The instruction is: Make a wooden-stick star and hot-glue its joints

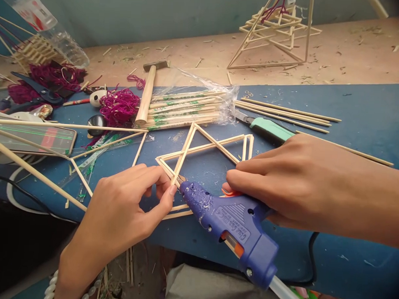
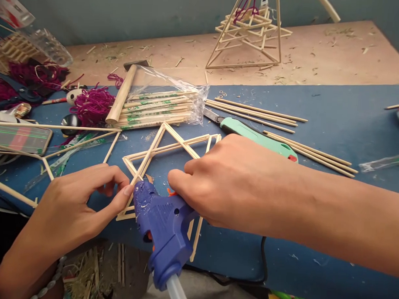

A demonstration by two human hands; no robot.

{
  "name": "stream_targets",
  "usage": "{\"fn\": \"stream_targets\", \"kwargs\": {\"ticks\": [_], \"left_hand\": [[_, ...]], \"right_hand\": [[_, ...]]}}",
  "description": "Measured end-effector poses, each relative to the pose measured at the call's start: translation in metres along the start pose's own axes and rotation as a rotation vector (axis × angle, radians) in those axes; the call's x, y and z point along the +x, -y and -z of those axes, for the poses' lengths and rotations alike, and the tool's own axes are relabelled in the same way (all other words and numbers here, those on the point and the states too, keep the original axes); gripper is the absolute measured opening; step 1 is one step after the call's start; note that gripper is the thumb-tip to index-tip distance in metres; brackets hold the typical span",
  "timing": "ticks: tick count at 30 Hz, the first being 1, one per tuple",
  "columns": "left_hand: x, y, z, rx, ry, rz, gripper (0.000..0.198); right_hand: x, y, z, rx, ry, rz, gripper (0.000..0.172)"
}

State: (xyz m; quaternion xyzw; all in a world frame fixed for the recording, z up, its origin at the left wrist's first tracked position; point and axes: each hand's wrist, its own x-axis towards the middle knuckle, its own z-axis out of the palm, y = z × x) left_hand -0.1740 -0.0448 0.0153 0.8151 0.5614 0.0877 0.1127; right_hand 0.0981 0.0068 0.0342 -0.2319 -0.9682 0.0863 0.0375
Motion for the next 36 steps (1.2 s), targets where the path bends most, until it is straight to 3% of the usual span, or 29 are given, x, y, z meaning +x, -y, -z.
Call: {"fn": "stream_targets", "kwargs": {"ticks": [10, 23, 36], "left_hand": [[-0.001, 0.0005, -0.0005, -0.002, -0.016, -0.001, 0.022], [-0.0022, 0.0004, -0.0013, -0.006, -0.006, 0.016, 0.021], [-0.0051, 0.0005, -0.0016, 0.0, -0.011, 0.026, 0.023]], "right_hand": [[-0.0023, -0.002, -0.0081, -0.009, -0.056, 0.03, 0.02], [-0.0052, -0.0077, -0.0048, 0.089, 0.027, -0.004, 0.017], [-0.0057, -0.0056, -0.0072, -0.023, -0.032, 0.007, 0.02]]}}
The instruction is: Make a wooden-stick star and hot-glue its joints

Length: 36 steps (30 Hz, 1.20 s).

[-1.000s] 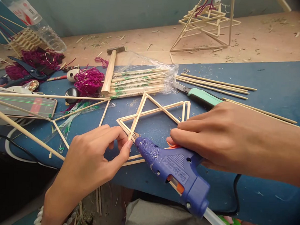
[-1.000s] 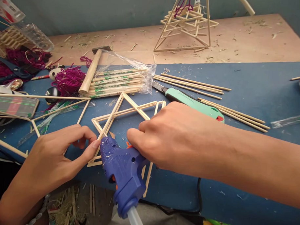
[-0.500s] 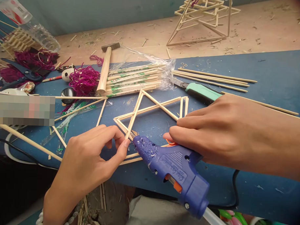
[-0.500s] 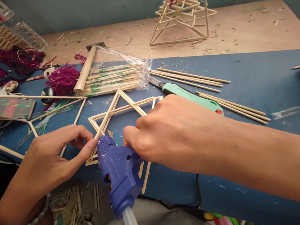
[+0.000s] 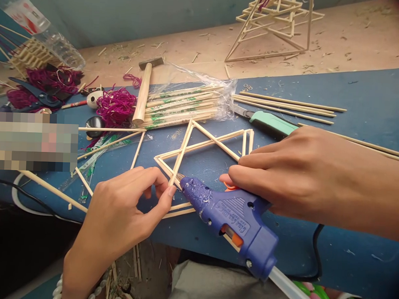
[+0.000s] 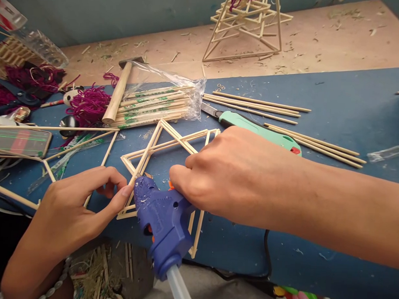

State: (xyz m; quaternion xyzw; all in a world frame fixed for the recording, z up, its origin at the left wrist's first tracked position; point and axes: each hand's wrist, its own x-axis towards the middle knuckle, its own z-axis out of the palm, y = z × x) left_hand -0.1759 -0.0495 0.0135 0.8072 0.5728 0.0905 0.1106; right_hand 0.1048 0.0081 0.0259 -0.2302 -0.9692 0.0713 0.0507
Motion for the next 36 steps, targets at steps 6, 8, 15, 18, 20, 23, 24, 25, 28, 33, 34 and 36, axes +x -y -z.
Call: {"fn": "stream_targets", "kwargs": {"ticks": [6, 8, 15, 18, 20, 23, 24, 25, 28, 33, 34, 36], "left_hand": [[0.0, -0.001, 0.0, -0.017, 0.018, 0.023, 0.024], [0.001, -0.001, 0.0, -0.025, 0.048, 0.04, 0.025], [0.004, -0.002, 0.001, -0.071, 0.138, 0.087, 0.029], [0.003, -0.001, 0.006, -0.083, 0.154, 0.1, 0.031], [0.003, -0.002, 0.009, -0.066, 0.096, 0.11, 0.029], [0.012, -0.004, 0.014, -0.009, -0.069, 0.116, 0.026], [0.018, -0.005, 0.016, 0.011, -0.108, 0.111, 0.025], [0.025, -0.006, 0.017, 0.026, -0.129, 0.101, 0.025], [0.051, -0.007, 0.021, 0.039, -0.103, 0.055, 0.023], [0.081, -0.004, 0.025, 0.071, -0.042, 0.031, 0.029], [0.084, -0.005, 0.025, 0.087, -0.028, 0.034, 0.032], [0.088, -0.008, 0.025, 0.12, 0.011, 0.042, 0.035]], "right_hand": [[0.002, 0.001, 0.002, 0.008, 0.011, -0.001, 0.021], [0.0, 0.0, 0.003, 0.019, 0.002, -0.003, 0.024], [-0.012, -0.002, 0.003, 0.095, -0.033, -0.041, 0.021], [-0.017, -0.002, 0.003, 0.128, -0.029, -0.109, 0.022], [-0.019, -0.003, 0.004, 0.125, -0.021, -0.121, 0.022], [-0.018, -0.006, 0.007, 0.09, -0.036, -0.114, 0.022], [-0.017, -0.007, 0.008, 0.069, -0.046, -0.114, 0.021], [-0.015, -0.009, 0.009, 0.046, -0.053, -0.115, 0.02], [-0.008, -0.013, 0.01, -0.021, -0.037, -0.108, 0.017], [0.002, -0.016, 0.006, -0.112, -0.017, -0.095, 0.018], [0.003, -0.017, 0.004, -0.128, -0.02, -0.089, 0.017], [0.004, -0.018, 0.0, -0.159, -0.021, -0.072, 0.017]]}}
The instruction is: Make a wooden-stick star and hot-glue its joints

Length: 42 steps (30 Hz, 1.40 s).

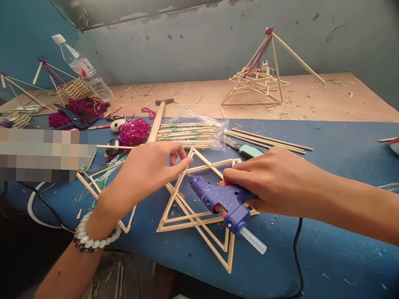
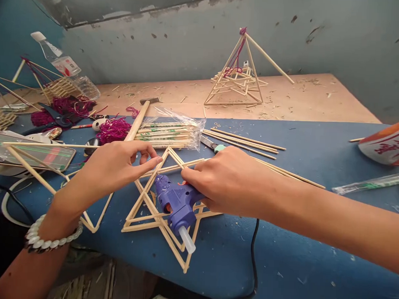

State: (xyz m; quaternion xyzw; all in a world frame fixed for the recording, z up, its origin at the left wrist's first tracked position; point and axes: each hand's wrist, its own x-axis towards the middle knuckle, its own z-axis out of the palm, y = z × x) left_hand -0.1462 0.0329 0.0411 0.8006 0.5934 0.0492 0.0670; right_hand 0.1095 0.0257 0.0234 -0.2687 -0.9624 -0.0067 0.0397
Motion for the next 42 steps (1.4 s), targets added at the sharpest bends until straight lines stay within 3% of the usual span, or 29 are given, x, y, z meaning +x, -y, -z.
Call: {"fn": "stream_targets", "kwargs": {"ticks": [4, 10, 20, 42], "left_hand": [[0.002, -0.006, 0.0, 0.044, 0.059, 0.007, 0.034], [0.003, -0.008, -0.002, 0.077, 0.041, 0.012, 0.03], [0.004, -0.01, -0.003, 0.076, 0.065, 0.116, 0.028], [0.002, -0.011, -0.003, 0.032, 0.055, 0.159, 0.034]], "right_hand": [[0.0, -0.001, -0.005, -0.037, -0.011, 0.03, 0.016], [0.0, -0.003, -0.006, -0.073, -0.031, 0.053, 0.008], [0.005, -0.001, 0.0, -0.087, 0.049, 0.064, 0.021], [0.01, 0.001, 0.009, -0.115, 0.078, 0.067, 0.018]]}}
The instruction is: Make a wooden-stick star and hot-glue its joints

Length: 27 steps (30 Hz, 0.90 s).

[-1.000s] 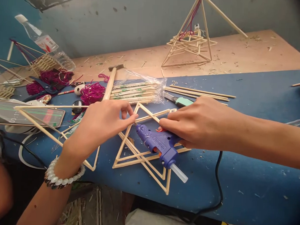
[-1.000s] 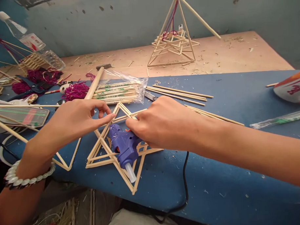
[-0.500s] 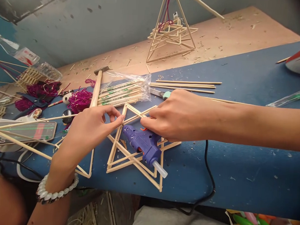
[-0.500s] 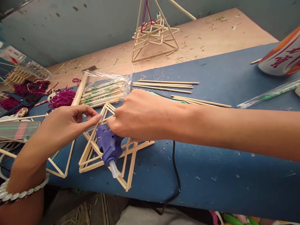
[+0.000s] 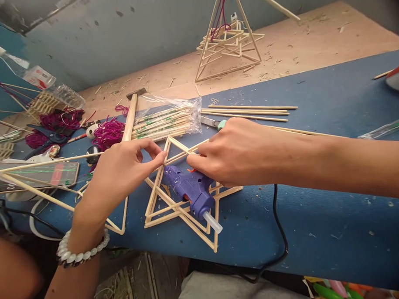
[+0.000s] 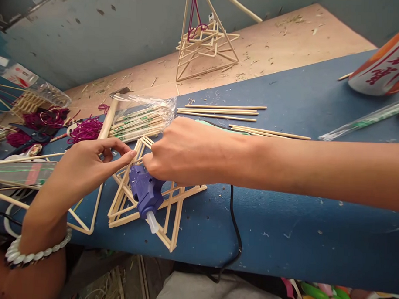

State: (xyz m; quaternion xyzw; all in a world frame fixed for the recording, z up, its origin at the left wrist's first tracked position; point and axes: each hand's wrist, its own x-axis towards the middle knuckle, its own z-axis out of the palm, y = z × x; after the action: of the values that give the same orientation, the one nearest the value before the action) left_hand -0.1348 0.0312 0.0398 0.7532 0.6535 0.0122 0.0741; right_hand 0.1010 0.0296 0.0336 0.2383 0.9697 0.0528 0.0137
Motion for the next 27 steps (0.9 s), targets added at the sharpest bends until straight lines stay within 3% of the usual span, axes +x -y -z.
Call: {"fn": "stream_targets", "kwargs": {"ticks": [9, 27], "left_hand": [[-0.0006, -0.0025, 0.0004, -0.003, 0.012, 0.005, 0.035], [-0.0006, -0.0004, 0.0015, 0.001, 0.015, -0.007, 0.036]], "right_hand": [[0.0008, -0.0004, -0.0015, 0.048, 0.001, -0.009, 0.024], [0.0008, 0.0016, -0.0039, 0.019, 0.034, -0.005, 0.02]]}}
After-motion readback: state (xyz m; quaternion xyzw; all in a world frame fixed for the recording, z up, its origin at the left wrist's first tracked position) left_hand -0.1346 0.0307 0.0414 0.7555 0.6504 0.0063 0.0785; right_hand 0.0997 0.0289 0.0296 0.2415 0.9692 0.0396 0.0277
